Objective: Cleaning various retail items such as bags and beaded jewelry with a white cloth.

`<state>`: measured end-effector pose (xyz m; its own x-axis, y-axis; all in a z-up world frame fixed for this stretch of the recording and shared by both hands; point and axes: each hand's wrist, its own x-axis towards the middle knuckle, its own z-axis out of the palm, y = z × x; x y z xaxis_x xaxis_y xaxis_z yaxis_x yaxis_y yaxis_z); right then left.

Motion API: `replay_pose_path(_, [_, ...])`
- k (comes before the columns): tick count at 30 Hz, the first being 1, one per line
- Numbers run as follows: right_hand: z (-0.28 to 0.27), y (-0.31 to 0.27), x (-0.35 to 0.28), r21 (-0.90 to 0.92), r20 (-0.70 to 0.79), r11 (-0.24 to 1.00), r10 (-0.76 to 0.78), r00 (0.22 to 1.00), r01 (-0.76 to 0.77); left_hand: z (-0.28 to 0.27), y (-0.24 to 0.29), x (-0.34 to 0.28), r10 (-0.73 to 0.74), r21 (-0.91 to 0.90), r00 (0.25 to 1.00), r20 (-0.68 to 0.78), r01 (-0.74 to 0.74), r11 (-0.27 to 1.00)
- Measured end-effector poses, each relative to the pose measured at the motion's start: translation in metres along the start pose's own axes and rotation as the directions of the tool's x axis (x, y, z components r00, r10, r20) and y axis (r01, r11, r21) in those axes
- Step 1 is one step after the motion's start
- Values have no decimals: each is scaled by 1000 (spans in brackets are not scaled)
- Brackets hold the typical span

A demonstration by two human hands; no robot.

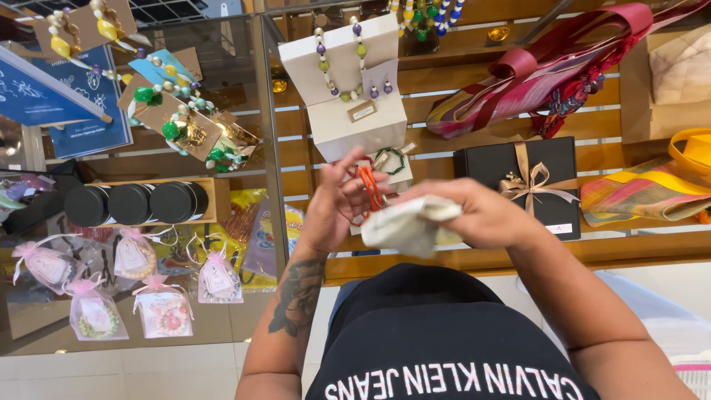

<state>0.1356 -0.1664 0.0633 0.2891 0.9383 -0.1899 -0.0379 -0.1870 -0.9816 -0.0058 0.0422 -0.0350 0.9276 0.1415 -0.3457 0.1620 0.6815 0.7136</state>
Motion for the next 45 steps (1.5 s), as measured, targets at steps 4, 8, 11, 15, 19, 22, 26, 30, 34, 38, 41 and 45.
replay_pose_path(4, [-12,31,15,120,-222,992,-21,975,49,4,-36,9,23,110,1000,-10,-22,994])
replay_pose_path(8, [-8,57,25,105,-297,994,45,954,-14,28,-28,4,76,154,997,34,-80,985])
replay_pose_path(11, [-14,55,19,-208,-366,958,113,924,-199,33,-19,1,139,57,990,26,-141,988])
replay_pose_path(15, [-18,30,11,-310,-324,888,237,916,-339,26,-15,5,234,46,972,17,-234,971])
replay_pose_path(19, [-18,3,4,-250,-146,866,408,901,-433,35,-17,11,247,77,968,52,-250,965])
replay_pose_path(22, [-19,33,4,-207,-38,890,408,912,-407,46,-17,16,262,29,963,56,-264,964])
replay_pose_path(26, [-22,44,11,213,-99,909,385,918,-358,60,-10,25,301,-4,950,80,-302,953])
replay_pose_path(30, [-41,56,14,446,-264,865,372,890,-230,69,2,40,304,249,948,93,-318,915])
replay_pose_path(34, [-70,67,15,434,-405,892,318,857,-125,81,9,69,278,328,959,61,-282,902])
replay_pose_path(38, [-99,72,26,459,-510,888,237,827,29,104,8,113,322,356,947,-2,-300,885])
replay_pose_path(41, [-123,74,39,449,-581,883,168,797,141,125,13,156,402,327,915,-38,-369,870])
replay_pose_path(45, [-159,49,65,355,-730,892,77,679,281,148,20,209,537,473,842,-41,-457,753])
